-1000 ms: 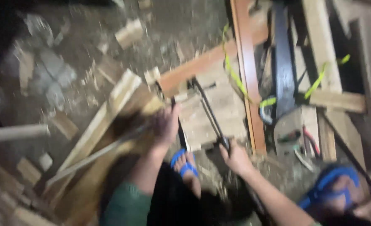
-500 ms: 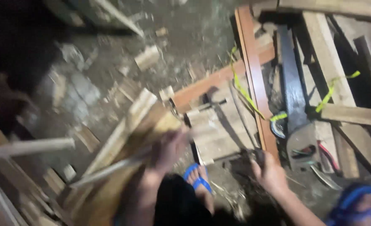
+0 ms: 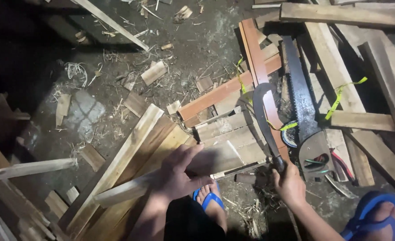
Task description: The person is preparing wood by scraping it with a sickle and then sanding the surface with a sanding block.
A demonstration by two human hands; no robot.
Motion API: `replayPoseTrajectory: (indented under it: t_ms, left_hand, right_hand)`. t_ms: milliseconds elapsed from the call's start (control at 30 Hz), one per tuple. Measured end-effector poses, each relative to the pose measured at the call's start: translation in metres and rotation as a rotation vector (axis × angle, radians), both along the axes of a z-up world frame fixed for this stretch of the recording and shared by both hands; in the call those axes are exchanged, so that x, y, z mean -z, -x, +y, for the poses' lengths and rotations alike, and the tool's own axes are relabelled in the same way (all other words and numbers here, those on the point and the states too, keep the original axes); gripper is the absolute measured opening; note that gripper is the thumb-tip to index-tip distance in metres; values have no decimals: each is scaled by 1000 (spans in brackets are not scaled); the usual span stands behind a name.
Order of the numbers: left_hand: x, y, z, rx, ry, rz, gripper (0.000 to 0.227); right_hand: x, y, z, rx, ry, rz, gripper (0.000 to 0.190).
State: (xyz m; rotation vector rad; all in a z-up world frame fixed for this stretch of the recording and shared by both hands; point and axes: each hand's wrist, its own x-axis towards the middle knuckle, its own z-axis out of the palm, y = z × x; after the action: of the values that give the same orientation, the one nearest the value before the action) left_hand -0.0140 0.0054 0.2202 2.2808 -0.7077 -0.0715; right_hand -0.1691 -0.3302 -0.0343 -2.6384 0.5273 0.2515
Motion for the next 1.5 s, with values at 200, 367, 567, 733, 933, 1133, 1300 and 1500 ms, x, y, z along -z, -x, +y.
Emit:
replayPoseTrajectory:
  t_ms: [200, 367, 567, 733, 933, 1133, 1300, 1500]
  left_hand:
    - [36, -1, -1, -20, -129, -67, 84]
    - [68, -18, -23, -122, -122, -349, 77]
    - [155, -25, -29, -11, -269, -284, 85]
    - [199, -8, -15, 34, -319, -45, 106]
    - [202, -7, -5, -66, -452, -104, 91]
    - [200, -11, -2, -148, -525, -49, 81]
    - [169, -4, -7, -118, -372, -322, 87]
    - [109, 27, -13, -92, -300, 111, 87]
  right_hand:
    - [-24, -25, 17, 59, -70, -110, 58]
    - [-18, -56, 27, 38, -136, 8, 60]
    - [-21, -55, 10, 77, -162, 37, 58]
    - [-30, -57, -6, 146, -179, 90, 58]
    - [-14, -90, -14, 54, -127, -124, 59]
    - [-73, -83, -43, -116, -156, -445, 45]
    - [-41, 24, -6, -111, -240, -85, 21]
    - [-20, 18, 59, -486, 8, -137, 31]
